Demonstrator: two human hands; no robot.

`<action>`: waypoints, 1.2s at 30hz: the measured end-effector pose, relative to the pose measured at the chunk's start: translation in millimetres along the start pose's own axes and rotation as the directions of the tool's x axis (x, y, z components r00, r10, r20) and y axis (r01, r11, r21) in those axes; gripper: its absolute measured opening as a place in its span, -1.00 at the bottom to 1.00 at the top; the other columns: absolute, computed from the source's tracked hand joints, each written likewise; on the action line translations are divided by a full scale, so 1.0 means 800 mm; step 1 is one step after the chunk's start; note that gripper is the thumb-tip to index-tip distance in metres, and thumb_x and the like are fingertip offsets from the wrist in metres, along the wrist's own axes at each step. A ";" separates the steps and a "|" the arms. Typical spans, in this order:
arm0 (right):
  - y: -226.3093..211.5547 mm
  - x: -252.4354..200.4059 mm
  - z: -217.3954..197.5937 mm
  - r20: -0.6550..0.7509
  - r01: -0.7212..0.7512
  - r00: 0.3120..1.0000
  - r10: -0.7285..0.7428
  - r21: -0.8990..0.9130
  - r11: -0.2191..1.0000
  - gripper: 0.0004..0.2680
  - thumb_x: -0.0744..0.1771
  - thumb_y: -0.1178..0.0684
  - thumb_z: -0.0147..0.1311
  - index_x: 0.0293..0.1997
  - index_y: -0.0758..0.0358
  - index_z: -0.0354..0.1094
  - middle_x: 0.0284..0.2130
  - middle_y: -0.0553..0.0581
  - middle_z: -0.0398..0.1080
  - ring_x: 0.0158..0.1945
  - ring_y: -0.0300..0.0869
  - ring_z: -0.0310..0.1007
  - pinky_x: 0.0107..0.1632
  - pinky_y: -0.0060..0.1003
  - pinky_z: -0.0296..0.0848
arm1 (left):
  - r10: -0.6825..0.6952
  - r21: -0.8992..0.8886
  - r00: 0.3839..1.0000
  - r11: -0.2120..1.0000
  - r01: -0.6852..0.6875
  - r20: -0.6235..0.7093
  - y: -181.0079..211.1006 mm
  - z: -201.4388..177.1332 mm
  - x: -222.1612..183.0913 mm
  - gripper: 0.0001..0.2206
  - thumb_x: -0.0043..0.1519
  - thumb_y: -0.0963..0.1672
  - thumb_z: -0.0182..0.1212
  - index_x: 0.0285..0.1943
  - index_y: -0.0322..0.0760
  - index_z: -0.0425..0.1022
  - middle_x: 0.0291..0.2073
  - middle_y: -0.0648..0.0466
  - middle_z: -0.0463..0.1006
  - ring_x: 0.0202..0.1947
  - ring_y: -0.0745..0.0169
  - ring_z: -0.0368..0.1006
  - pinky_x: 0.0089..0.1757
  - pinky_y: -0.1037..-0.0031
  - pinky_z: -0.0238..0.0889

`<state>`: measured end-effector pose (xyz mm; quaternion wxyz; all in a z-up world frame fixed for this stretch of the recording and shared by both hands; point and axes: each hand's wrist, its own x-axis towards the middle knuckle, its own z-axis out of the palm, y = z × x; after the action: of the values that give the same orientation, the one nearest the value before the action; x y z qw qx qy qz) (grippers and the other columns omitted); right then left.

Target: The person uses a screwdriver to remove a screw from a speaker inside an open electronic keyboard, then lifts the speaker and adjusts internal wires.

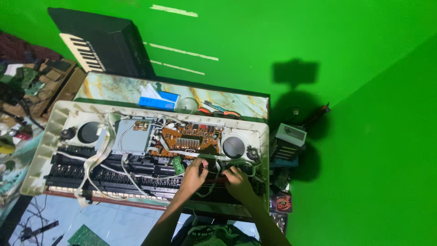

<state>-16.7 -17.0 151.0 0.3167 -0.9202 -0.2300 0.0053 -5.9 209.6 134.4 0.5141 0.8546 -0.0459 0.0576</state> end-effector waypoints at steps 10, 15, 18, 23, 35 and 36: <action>0.021 0.049 0.032 0.042 0.030 0.999 -0.033 0.062 0.998 -0.76 0.22 0.10 0.31 -0.08 0.26 0.45 -0.09 0.40 0.41 0.11 0.29 0.33 0.10 0.07 0.32 | -0.010 0.054 1.000 0.998 0.012 -0.027 0.000 -0.056 0.032 -0.85 0.31 -0.21 0.11 0.00 -0.42 0.49 -0.12 -0.22 0.56 -0.07 -0.29 0.49 -0.07 0.15 0.34; 0.004 0.137 0.052 0.118 -0.150 0.986 0.120 0.290 0.945 -0.79 0.28 0.09 0.22 -0.03 0.26 0.42 -0.16 0.21 0.53 -0.01 -0.02 0.56 0.05 -0.20 0.48 | 0.043 0.080 0.997 0.996 -0.038 -0.062 -0.031 -0.109 0.082 -0.85 0.30 -0.20 0.15 -0.03 -0.45 0.50 -0.14 -0.23 0.58 -0.04 -0.30 0.49 -0.04 0.15 0.34; -0.001 0.198 0.070 0.101 -0.109 0.992 0.075 0.390 0.915 -0.82 0.31 0.13 0.15 -0.02 0.27 0.43 -0.14 0.16 0.56 -0.04 -0.10 0.58 0.03 -0.24 0.51 | 0.094 0.093 0.990 0.992 -0.084 -0.101 -0.064 -0.138 0.126 -0.87 0.31 -0.23 0.11 -0.04 -0.41 0.51 -0.13 -0.21 0.59 -0.04 -0.27 0.50 -0.01 0.16 0.35; 0.018 0.294 0.115 -0.100 -0.013 0.993 0.065 0.449 0.894 -0.83 0.29 0.17 0.18 -0.06 0.33 0.42 -0.13 0.20 0.53 -0.05 -0.11 0.56 -0.01 -0.24 0.51 | 0.137 0.148 0.983 0.982 -0.119 -0.119 -0.109 -0.172 0.204 -0.85 0.26 -0.24 0.12 -0.04 -0.38 0.54 -0.11 -0.24 0.58 -0.05 -0.34 0.48 -0.03 0.12 0.35; 0.061 0.431 0.167 0.038 -0.292 0.951 0.308 -0.235 0.927 -0.85 0.33 0.02 0.06 -0.16 0.27 0.47 -0.21 0.32 0.51 -0.11 0.12 0.51 -0.03 0.05 0.48 | -0.210 0.376 0.975 0.911 0.171 0.065 -0.200 -0.136 0.332 -0.83 0.12 -0.18 0.26 -0.15 -0.35 0.62 -0.20 -0.33 0.61 -0.13 -0.35 0.54 -0.09 0.03 0.39; 0.065 0.427 0.171 0.083 -0.194 0.970 0.230 -0.313 0.930 -0.85 0.32 0.02 0.08 -0.20 0.27 0.48 -0.21 0.33 0.51 -0.11 0.11 0.52 -0.03 0.03 0.49 | -0.251 0.437 0.963 0.881 0.184 0.101 -0.204 -0.129 0.335 -0.83 0.09 -0.18 0.27 -0.18 -0.34 0.63 -0.22 -0.33 0.61 -0.13 -0.33 0.56 -0.07 0.04 0.41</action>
<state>289.6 172.0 57.7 0.1554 -0.9753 -0.1456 0.0584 276.6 371.9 78.9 0.3145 0.9472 0.0243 -0.0583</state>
